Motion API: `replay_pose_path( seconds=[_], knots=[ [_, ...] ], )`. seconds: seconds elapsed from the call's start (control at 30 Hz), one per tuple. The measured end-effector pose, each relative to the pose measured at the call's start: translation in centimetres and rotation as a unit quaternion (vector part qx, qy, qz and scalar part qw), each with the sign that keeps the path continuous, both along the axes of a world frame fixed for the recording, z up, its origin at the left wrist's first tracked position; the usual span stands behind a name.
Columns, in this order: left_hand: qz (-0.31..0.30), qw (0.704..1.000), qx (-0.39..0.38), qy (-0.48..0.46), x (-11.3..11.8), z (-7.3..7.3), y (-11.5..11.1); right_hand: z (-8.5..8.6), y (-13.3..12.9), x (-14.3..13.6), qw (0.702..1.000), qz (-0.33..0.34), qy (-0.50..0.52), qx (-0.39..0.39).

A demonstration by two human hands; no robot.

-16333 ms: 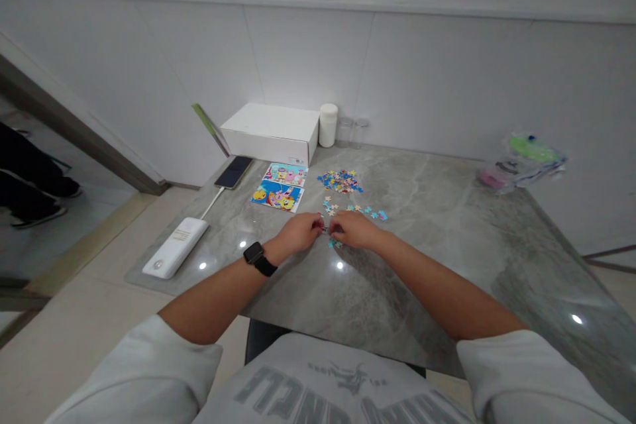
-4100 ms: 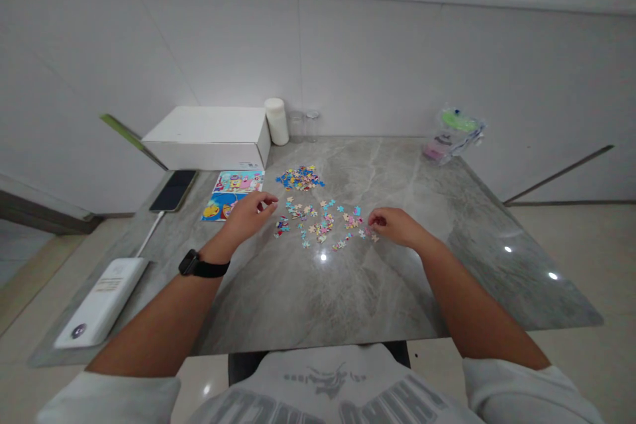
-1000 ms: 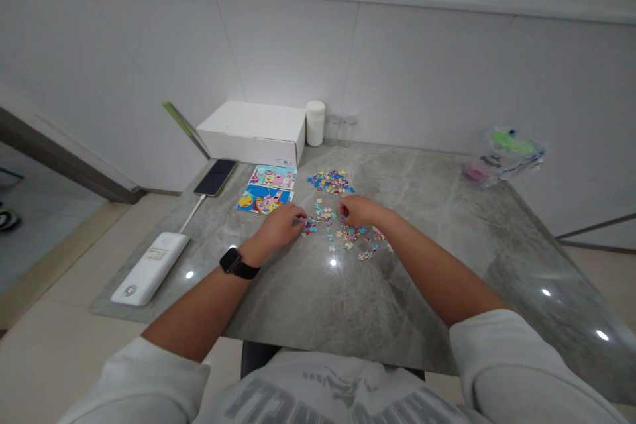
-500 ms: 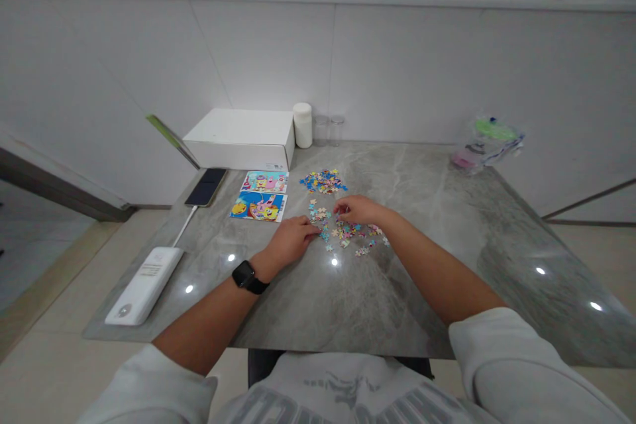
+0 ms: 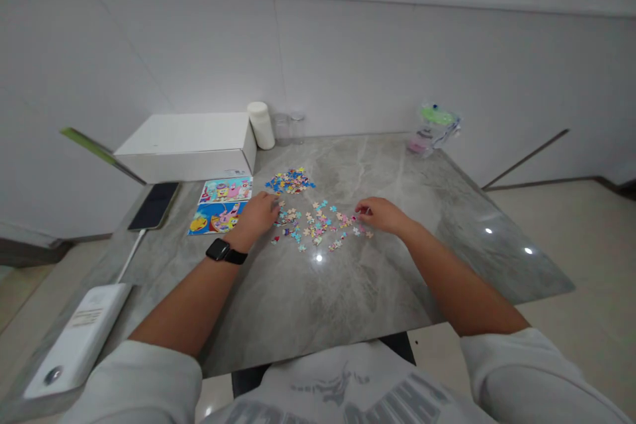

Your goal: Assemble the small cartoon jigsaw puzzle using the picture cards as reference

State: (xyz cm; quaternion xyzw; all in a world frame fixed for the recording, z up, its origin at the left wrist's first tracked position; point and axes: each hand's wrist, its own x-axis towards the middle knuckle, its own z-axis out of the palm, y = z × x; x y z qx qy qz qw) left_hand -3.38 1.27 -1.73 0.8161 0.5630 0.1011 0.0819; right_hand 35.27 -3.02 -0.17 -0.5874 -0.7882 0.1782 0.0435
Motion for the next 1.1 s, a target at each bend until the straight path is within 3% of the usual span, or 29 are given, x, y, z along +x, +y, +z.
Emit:
replay_pose_path(
  seconds=[0.17,0.33,0.47,0.57,0.67,0.77,0.9,1.0,1.1],
  knots=[
    [0.022,0.999,-0.042,0.014,1.4,-0.1,1.6,-1.6,-0.1,-2.1,1.000,0.013,0.011,0.017],
    [0.033,0.997,-0.068,-0.014,1.0,0.4,2.0,-1.7,-0.1,-1.9,0.997,0.018,0.061,0.041],
    [0.035,0.990,-0.092,-0.104,1.1,0.8,1.3,-1.2,-1.3,-2.5,0.988,0.025,0.098,0.115],
    [0.001,0.977,-0.136,-0.165,2.3,0.8,0.3,-1.0,-2.3,-2.9,0.988,0.077,0.062,0.121],
    [-0.033,0.987,-0.096,-0.121,2.8,0.9,-0.9,-0.6,-2.8,-1.5,0.989,0.101,0.064,0.090],
    [-0.018,0.997,-0.033,-0.074,1.2,1.0,-1.9,-0.1,-3.3,1.9,0.992,0.023,0.102,0.077],
    [0.028,0.994,-0.091,-0.061,-1.7,0.4,-2.3,-0.5,-4.7,4.8,0.997,0.013,0.082,0.008],
    [0.043,0.991,-0.125,-0.036,-1.0,-0.4,-2.6,-1.6,-5.2,3.4,0.997,0.022,0.077,0.008],
    [0.002,0.989,-0.134,-0.058,2.0,-0.6,-3.2,-2.4,-4.7,0.3,0.996,0.039,0.080,0.016]
  ],
)
